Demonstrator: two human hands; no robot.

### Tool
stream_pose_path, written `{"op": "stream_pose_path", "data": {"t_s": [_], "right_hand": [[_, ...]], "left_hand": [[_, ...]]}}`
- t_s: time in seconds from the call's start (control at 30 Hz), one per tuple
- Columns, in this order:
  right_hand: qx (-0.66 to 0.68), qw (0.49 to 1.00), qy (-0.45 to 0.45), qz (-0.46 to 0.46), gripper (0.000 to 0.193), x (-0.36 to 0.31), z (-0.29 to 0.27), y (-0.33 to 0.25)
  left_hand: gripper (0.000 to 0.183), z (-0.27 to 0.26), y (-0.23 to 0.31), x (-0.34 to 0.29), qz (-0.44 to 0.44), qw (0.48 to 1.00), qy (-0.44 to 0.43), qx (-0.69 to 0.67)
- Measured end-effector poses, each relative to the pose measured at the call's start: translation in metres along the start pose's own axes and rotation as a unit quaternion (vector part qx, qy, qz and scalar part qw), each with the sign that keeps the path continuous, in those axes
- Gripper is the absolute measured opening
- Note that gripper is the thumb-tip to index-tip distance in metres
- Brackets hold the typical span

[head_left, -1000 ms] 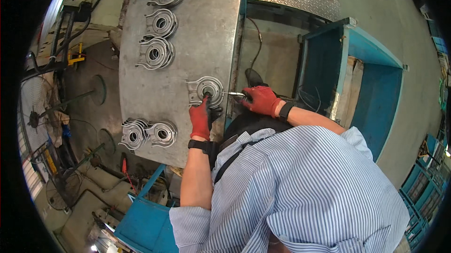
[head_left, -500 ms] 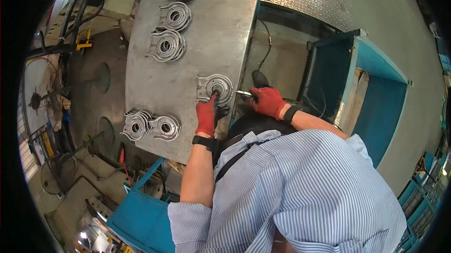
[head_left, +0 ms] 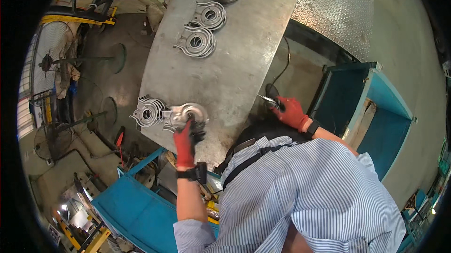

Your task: The recorder is inspecting and organizing metal pillow block bearings on a workstation, using a small handheld tool to rotate or test the inner bearing rings.

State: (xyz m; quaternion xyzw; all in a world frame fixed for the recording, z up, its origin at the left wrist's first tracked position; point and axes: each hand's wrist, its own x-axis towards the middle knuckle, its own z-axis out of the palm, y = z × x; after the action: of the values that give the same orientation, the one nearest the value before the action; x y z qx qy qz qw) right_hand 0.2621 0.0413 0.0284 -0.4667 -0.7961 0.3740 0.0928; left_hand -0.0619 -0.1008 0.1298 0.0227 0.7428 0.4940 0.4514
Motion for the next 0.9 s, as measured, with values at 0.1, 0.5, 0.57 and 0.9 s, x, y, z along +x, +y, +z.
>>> {"op": "stream_pose_path", "data": {"t_s": [0.1,0.5,0.57,0.9], "right_hand": [[-0.003,1.0,-0.028,-0.004,0.046,0.006,-0.006,-0.009],[0.052,0.998,-0.021,-0.007,0.047,0.022,-0.018,-0.001],[0.054,0.998,-0.032,0.015,0.047,0.022,-0.024,0.002],[0.036,0.998,0.05,0.009,0.048,0.004,-0.045,0.022]], "left_hand": [[0.024,-0.079,-0.009,0.018,0.016,0.996,0.08,-0.022],[0.043,-0.071,0.031,0.024,0.167,0.749,0.239,0.595],[0.044,-0.023,0.063,0.025,0.214,0.826,0.151,0.5],[0.04,0.067,0.077,0.205,0.282,0.882,0.043,0.376]]}}
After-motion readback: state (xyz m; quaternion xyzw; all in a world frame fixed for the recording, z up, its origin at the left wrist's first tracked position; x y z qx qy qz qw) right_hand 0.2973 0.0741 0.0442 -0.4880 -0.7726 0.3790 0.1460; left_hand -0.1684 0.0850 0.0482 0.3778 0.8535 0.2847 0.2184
